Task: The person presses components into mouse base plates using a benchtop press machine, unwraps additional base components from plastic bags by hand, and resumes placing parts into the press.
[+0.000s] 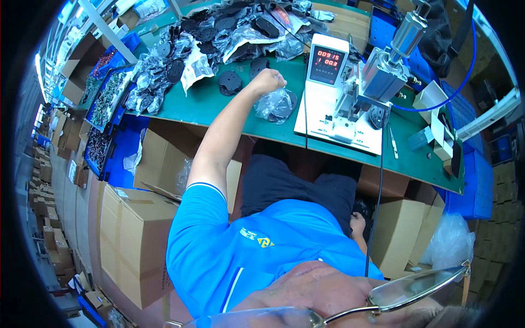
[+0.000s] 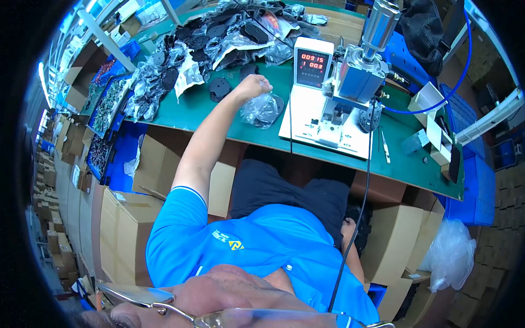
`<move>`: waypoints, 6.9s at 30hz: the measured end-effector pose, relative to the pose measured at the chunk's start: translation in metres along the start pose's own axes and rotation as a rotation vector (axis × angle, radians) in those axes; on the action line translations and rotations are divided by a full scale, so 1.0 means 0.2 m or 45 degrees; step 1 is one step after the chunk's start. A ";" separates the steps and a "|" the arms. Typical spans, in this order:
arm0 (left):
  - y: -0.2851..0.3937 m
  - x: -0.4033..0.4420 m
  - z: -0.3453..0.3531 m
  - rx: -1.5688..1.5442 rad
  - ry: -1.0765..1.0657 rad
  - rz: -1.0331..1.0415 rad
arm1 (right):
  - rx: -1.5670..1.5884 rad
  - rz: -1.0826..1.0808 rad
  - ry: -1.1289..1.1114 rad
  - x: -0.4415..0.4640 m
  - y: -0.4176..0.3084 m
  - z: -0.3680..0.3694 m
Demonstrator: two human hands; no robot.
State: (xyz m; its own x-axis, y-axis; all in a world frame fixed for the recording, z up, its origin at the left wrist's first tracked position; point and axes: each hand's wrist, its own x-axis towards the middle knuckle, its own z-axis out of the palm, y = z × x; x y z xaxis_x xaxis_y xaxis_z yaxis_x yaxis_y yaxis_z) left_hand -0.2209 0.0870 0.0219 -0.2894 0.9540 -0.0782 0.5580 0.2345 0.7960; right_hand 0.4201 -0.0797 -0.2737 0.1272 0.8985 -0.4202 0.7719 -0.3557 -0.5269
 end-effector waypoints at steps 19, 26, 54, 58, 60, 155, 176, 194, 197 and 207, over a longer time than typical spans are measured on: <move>-0.17 0.02 0.07 -0.087 0.063 -0.014 | 0.376 -1.569 -0.701 -0.55 -1.77 -0.09; 0.01 -0.13 -0.07 -0.044 0.421 0.207 | 0.560 -1.649 -0.525 -0.51 -2.13 -0.11; 0.24 -0.64 -0.15 0.197 0.193 0.946 | 0.983 -1.056 -1.076 -0.33 -2.69 0.32; 0.26 -0.49 -0.44 0.228 0.143 0.657 | 0.714 -0.998 -1.391 -0.37 -2.73 0.32; 0.20 -0.28 -0.54 0.276 0.418 0.462 | 0.697 -1.198 -1.462 -0.36 -2.70 0.47; -0.17 -0.69 -0.18 0.142 0.398 -0.271 | 0.302 -1.814 -1.182 -0.34 -2.68 0.47; -0.15 -0.24 -0.40 0.216 0.427 0.125 | 0.447 -1.887 -1.180 -0.29 -2.68 0.55; -0.08 -0.29 -0.24 0.558 -0.126 0.231 | 0.481 -1.630 -1.248 -0.35 -2.69 0.46; 0.02 -0.32 -0.16 0.869 -0.048 -0.057 | 0.447 -1.630 -1.245 -0.35 -2.69 0.47; -0.07 -0.23 -0.08 0.908 0.116 -0.007 | 0.539 -1.897 -1.069 -0.33 -2.66 0.54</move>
State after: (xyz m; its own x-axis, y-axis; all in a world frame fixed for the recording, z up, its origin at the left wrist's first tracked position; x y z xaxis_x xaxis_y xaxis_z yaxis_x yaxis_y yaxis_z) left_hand -0.2277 0.0364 0.0243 -0.3403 0.9403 -0.0056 0.9195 0.3340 0.2072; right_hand -0.0660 0.0218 -0.0463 -0.9024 0.1767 0.3931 -0.2952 0.4112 -0.8624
